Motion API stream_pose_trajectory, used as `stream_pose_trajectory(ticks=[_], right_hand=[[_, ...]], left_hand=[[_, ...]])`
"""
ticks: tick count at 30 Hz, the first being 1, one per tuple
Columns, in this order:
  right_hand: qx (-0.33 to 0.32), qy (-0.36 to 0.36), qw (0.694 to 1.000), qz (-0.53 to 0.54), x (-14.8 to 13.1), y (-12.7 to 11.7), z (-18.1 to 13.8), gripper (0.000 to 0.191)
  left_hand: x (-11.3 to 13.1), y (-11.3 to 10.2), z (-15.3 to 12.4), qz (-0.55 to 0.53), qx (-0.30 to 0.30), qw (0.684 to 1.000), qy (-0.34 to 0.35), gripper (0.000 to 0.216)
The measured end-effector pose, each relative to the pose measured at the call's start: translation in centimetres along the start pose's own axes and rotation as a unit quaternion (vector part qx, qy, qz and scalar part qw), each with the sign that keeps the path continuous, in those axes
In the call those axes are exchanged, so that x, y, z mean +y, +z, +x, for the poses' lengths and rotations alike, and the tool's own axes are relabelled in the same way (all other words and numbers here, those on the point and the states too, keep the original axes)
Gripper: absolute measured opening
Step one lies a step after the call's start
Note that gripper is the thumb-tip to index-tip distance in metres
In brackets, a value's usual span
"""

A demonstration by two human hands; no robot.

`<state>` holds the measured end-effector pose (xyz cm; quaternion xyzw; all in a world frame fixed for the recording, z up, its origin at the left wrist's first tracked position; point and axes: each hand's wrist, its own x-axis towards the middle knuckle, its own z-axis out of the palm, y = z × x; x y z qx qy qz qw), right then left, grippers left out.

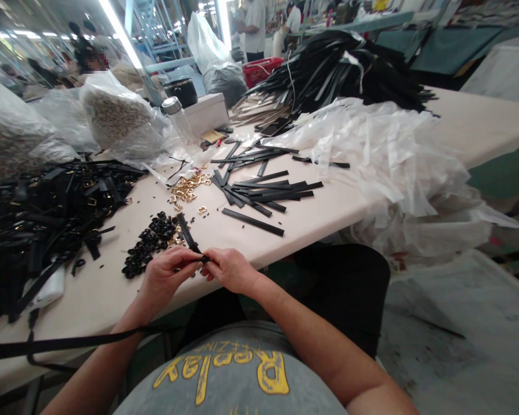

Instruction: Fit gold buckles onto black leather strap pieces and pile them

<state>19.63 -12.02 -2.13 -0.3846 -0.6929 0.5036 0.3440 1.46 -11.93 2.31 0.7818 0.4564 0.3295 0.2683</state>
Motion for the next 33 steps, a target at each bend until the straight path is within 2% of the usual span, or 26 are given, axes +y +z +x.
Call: stream_pose_trajectory(ticks=[5, 9, 13, 15, 18, 21, 24, 28, 33], right_hand=[[0.003, -0.024, 1.000, -0.020, -0.3, -0.5, -0.1, 0.016], [0.029, -0.031, 0.997, -0.067, -0.5, -0.8, -0.3, 0.005], [0.044, 0.005, 0.998, 0.035, -0.3, -0.3, -0.2, 0.014], [0.044, 0.019, 0.994, 0.093, -0.2, 0.0, 0.0, 0.018], [0.052, 0.033, 0.988, 0.140, -0.3, 0.1, 0.1, 0.021], [0.055, 0.039, 0.985, 0.160, -0.4, 0.0, 0.1, 0.022], [0.053, 0.043, 0.985, 0.159, -0.5, -0.1, 0.1, 0.020], [0.053, 0.054, 0.987, 0.141, -0.6, 0.0, 0.1, 0.016], [0.062, 0.044, 0.989, 0.124, -0.6, 0.2, 0.2, 0.015]], left_hand=[[0.1, 0.7, 0.0, 0.023, 0.001, 1.000, 0.015, 0.009], [0.1, 1.1, -0.1, 0.003, 0.008, 1.000, 0.002, 0.011], [-0.2, 1.2, -0.5, -0.035, -0.003, 0.999, 0.003, 0.019], [-0.4, 1.1, -0.8, -0.066, 0.003, 0.998, -0.021, 0.017], [-0.8, 0.9, -1.3, -0.138, 0.017, 0.985, -0.105, 0.014], [-1.2, 0.6, -1.3, -0.224, 0.024, 0.957, -0.183, 0.021], [-1.6, 0.5, -1.0, -0.304, 0.043, 0.924, -0.229, 0.032], [-2.0, 1.0, -0.9, -0.348, 0.074, 0.901, -0.249, 0.040], [-1.4, 1.4, -0.8, -0.323, 0.102, 0.914, -0.223, 0.033]])
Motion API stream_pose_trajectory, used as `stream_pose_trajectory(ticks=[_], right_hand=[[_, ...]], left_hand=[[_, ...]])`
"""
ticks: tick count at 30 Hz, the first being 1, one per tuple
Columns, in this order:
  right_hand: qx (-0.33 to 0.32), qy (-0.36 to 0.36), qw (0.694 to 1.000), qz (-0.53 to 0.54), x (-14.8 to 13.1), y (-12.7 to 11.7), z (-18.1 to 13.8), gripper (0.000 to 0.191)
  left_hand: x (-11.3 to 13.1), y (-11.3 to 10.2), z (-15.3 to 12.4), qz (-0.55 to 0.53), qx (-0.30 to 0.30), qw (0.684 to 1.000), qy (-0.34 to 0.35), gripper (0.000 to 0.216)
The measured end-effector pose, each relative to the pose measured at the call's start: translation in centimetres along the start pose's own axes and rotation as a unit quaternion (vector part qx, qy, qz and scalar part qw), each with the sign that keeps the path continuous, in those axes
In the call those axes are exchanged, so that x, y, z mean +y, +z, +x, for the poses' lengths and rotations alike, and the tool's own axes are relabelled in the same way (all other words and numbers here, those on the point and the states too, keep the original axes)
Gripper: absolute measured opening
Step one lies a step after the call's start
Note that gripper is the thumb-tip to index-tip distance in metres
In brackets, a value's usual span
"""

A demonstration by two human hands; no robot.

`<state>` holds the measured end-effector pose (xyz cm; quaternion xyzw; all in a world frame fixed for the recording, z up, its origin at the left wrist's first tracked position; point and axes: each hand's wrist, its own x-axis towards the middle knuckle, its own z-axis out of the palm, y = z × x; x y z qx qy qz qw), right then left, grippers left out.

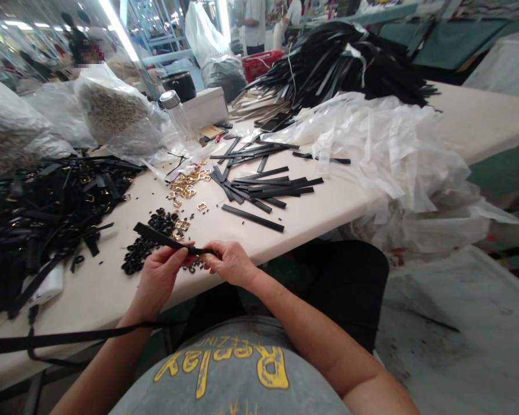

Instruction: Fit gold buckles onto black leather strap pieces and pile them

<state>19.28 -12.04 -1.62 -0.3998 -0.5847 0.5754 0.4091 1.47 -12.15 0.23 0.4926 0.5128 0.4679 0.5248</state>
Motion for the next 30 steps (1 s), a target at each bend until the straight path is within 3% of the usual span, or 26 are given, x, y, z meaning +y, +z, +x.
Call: stream_pose_trajectory(ticks=[13, 21, 30], right_hand=[[0.001, -0.003, 1.000, -0.007, 0.3, -0.1, 0.0, 0.015], [-0.041, 0.024, 0.999, -0.013, -0.2, -0.5, 0.0, 0.017], [-0.060, 0.010, 0.998, -0.004, -0.8, -0.9, -0.2, 0.019]], left_hand=[[0.3, 0.8, -0.1, 0.094, 0.000, 0.992, 0.083, 0.021], [0.6, -0.7, 1.9, 0.066, -0.191, 0.979, 0.005, 0.038], [0.1, -0.7, 2.2, 0.010, -0.223, 0.974, -0.043, 0.032]])
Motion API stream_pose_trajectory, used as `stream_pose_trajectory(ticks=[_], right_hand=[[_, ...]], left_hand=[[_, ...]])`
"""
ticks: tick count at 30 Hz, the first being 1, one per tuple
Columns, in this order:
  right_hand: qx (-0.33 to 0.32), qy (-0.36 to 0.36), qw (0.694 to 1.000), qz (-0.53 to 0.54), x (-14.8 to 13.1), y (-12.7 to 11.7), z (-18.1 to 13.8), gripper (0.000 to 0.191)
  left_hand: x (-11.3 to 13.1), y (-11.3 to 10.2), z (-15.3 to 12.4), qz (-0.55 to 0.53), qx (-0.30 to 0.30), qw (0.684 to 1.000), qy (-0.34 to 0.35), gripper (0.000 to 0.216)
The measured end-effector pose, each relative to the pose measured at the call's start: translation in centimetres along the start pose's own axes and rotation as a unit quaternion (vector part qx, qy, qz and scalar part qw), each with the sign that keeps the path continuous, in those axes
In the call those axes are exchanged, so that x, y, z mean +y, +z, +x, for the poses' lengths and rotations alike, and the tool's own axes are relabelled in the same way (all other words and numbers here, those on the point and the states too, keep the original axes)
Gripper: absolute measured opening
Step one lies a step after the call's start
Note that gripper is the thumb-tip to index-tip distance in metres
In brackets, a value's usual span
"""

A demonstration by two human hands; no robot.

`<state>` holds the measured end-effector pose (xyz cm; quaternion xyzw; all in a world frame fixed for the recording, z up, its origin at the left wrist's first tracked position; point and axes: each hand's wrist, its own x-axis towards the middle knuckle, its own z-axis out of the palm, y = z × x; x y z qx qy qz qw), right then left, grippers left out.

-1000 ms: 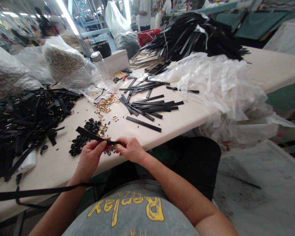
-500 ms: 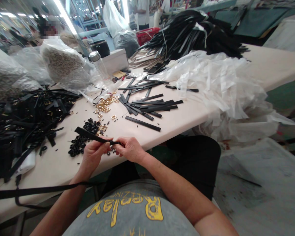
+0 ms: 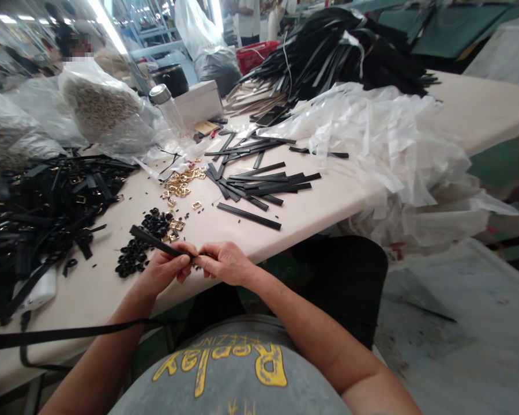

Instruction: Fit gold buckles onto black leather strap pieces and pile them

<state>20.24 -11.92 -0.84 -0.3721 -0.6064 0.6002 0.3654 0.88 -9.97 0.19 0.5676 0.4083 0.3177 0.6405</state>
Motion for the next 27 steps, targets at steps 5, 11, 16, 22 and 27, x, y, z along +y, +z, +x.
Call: stream_pose_trajectory(ticks=[5, 11, 16, 22, 27], right_hand=[[0.014, 0.014, 1.000, 0.012, 0.1, 0.1, 0.2, 0.015], [0.044, 0.013, 0.997, -0.068, 0.4, 0.4, 0.4, 0.014], [0.015, 0.002, 1.000, -0.022, 0.5, 0.2, 0.3, 0.020], [0.013, -0.004, 0.999, 0.037, 0.1, -0.1, 0.0, 0.030], [0.037, 0.001, 0.999, -0.016, 0.2, 0.0, 0.0, 0.031]], left_hand=[[0.2, 0.9, -0.4, 0.003, 0.057, 0.998, 0.011, 0.033], [0.2, 1.7, -0.8, 0.002, 0.134, 0.991, 0.027, 0.028], [0.7, 1.4, -0.3, 0.023, 0.095, 0.995, -0.007, 0.034], [0.3, 2.9, -0.1, -0.006, 0.130, 0.991, -0.003, 0.038], [-1.1, 4.3, -0.5, -0.056, 0.196, 0.979, 0.023, 0.042]])
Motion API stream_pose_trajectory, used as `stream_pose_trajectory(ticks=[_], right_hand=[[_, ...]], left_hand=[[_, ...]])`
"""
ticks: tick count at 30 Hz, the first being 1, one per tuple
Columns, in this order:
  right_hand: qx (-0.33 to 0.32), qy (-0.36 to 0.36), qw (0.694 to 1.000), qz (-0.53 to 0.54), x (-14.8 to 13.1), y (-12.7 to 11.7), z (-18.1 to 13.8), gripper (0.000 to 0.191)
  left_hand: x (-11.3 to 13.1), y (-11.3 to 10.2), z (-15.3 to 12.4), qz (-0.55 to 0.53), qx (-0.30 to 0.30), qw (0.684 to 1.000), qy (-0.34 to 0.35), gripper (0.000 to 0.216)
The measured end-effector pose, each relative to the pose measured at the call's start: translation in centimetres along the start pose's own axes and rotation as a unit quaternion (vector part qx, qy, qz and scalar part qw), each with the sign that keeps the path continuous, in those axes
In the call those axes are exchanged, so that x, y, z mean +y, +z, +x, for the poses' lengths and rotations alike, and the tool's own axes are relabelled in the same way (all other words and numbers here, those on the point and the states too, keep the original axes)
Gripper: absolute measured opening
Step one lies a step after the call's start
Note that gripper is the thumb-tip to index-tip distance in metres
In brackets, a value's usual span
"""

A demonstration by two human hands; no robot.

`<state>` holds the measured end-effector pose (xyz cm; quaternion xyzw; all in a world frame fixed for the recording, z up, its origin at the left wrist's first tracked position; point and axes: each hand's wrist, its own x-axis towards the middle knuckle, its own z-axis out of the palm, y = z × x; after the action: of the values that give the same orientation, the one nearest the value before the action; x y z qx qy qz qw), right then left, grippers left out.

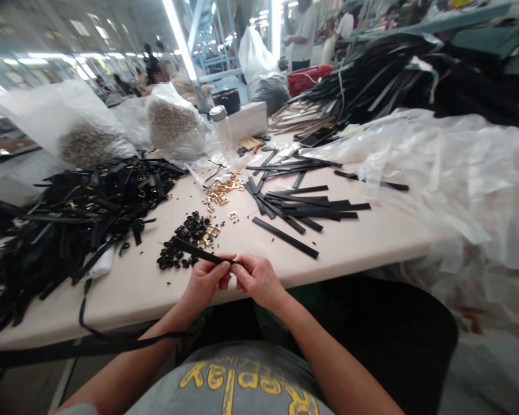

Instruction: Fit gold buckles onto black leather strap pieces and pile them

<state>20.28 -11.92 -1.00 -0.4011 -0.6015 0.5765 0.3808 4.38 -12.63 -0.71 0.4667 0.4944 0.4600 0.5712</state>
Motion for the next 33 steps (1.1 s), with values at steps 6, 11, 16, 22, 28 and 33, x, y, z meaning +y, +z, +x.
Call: stream_pose_trajectory(ticks=[6, 11, 16, 22, 28, 33], right_hand=[[-0.015, 0.005, 1.000, -0.025, 1.0, -0.4, 0.0, 0.042], [-0.031, 0.010, 0.999, -0.034, 1.4, -0.9, -0.1, 0.049], [-0.027, 0.011, 0.999, -0.044, 0.9, -1.2, 0.4, 0.049], [0.062, 0.024, 0.998, -0.023, 1.2, -1.5, 0.8, 0.043], [0.055, 0.057, 0.996, -0.029, 1.9, -1.5, 0.8, 0.045], [0.054, 0.072, 0.996, -0.025, 2.2, -1.2, 0.6, 0.045]], left_hand=[[0.2, -0.2, 0.4, -0.016, -0.040, 0.998, -0.043, 0.052], [0.9, -0.6, 0.8, -0.008, -0.097, 0.992, -0.075, 0.046], [0.2, -0.6, 0.5, -0.035, -0.080, 0.995, -0.050, 0.048], [-0.4, -2.9, 0.5, -0.098, 0.023, 0.995, -0.019, 0.056], [2.6, -11.6, 1.6, -0.148, 0.232, 0.959, 0.064, 0.050], [9.5, -22.5, 3.1, -0.141, 0.389, 0.894, 0.172, 0.042]])
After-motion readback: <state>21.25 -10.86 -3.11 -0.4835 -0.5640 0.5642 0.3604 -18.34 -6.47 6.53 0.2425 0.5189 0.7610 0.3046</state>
